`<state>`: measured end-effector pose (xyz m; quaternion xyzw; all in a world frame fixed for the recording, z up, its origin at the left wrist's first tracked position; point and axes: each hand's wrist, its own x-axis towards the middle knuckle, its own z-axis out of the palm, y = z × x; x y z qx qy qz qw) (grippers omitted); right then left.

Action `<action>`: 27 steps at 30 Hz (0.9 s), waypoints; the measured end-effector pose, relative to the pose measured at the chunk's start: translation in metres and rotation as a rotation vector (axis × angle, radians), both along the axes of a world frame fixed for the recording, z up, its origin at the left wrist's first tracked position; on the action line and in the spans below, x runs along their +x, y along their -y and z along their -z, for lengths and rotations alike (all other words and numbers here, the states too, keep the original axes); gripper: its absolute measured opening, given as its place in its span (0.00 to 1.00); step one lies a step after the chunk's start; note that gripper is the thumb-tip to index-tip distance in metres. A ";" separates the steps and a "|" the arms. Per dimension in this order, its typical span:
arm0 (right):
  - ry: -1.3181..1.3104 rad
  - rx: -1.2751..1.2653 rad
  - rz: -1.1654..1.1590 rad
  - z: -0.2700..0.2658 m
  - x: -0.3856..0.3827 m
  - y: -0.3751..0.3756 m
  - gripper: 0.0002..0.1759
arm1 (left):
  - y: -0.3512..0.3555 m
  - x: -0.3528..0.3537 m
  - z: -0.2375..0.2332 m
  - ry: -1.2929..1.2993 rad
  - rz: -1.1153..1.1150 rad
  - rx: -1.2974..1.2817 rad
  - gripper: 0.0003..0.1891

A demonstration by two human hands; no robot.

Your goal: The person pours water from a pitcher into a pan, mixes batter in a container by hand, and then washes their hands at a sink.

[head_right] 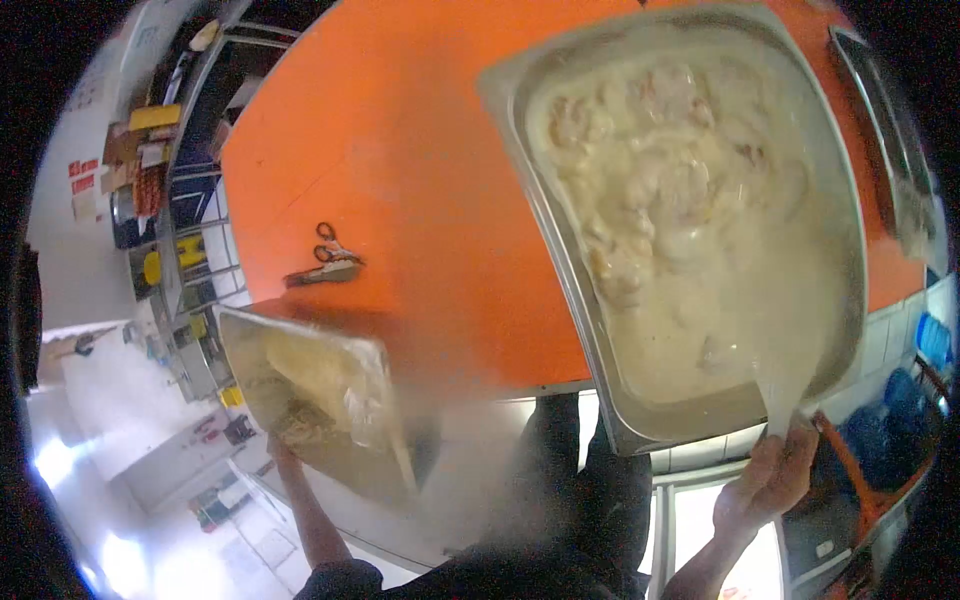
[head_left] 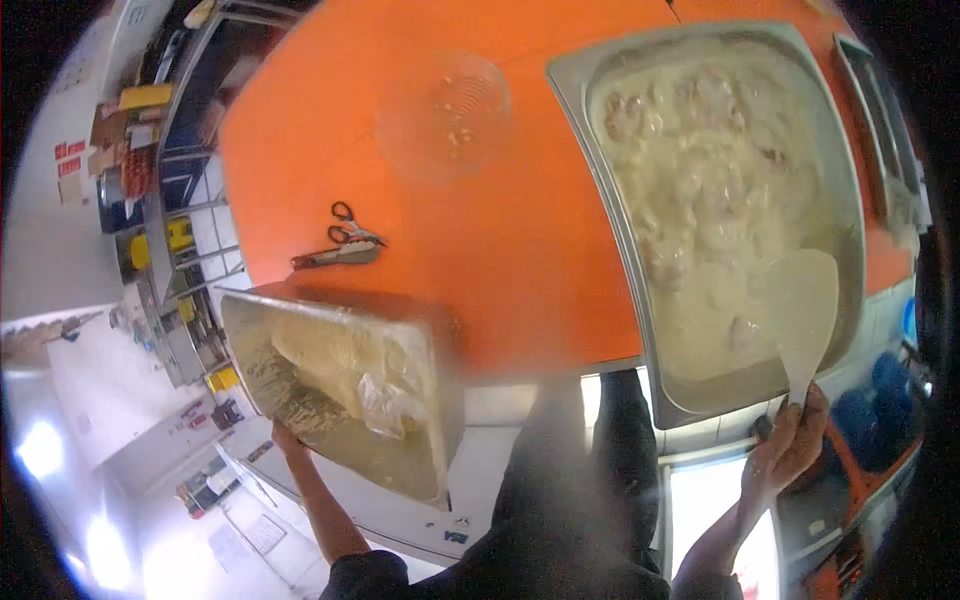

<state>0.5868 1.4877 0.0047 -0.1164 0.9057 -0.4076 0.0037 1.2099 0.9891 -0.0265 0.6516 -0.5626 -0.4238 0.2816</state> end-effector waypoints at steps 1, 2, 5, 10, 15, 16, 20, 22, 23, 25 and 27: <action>-0.139 0.022 -0.084 -0.002 -0.007 0.006 0.16 | -0.001 0.001 0.010 -0.137 -0.113 0.060 0.21; -0.158 0.016 -0.096 -0.006 -0.010 0.007 0.16 | -0.006 -0.019 0.011 -0.278 -0.222 0.124 0.20; 0.052 -0.028 -0.071 -0.025 -0.014 0.004 0.12 | -0.031 -0.037 0.008 -0.332 -0.283 0.094 0.23; -0.097 0.104 -0.102 -0.054 -0.016 0.018 0.12 | -0.012 -0.140 -0.054 0.912 -0.133 -0.931 0.30; -0.011 0.231 -0.029 -0.073 0.000 0.039 0.13 | 0.104 -0.348 -0.091 0.406 0.747 -0.601 0.14; 0.026 0.281 0.003 -0.080 0.005 0.037 0.15 | 0.127 -0.376 -0.070 0.389 0.908 -0.477 0.14; 0.031 0.432 0.057 -0.115 0.028 0.050 0.13 | 0.171 -0.419 -0.028 0.787 1.492 0.190 0.15; -0.083 0.447 0.105 -0.123 0.039 0.052 0.09 | 0.174 -0.419 -0.012 0.825 1.628 0.051 0.15; -0.179 0.448 0.105 -0.126 0.044 0.053 0.06 | 0.201 -0.414 0.031 0.864 1.637 0.173 0.15; -0.160 0.476 0.152 -0.132 0.051 0.052 0.06 | 0.226 -0.417 0.079 0.904 1.664 0.282 0.16; -0.127 0.487 0.189 -0.135 0.061 0.051 0.06 | 0.228 -0.423 0.081 1.097 1.861 0.015 0.18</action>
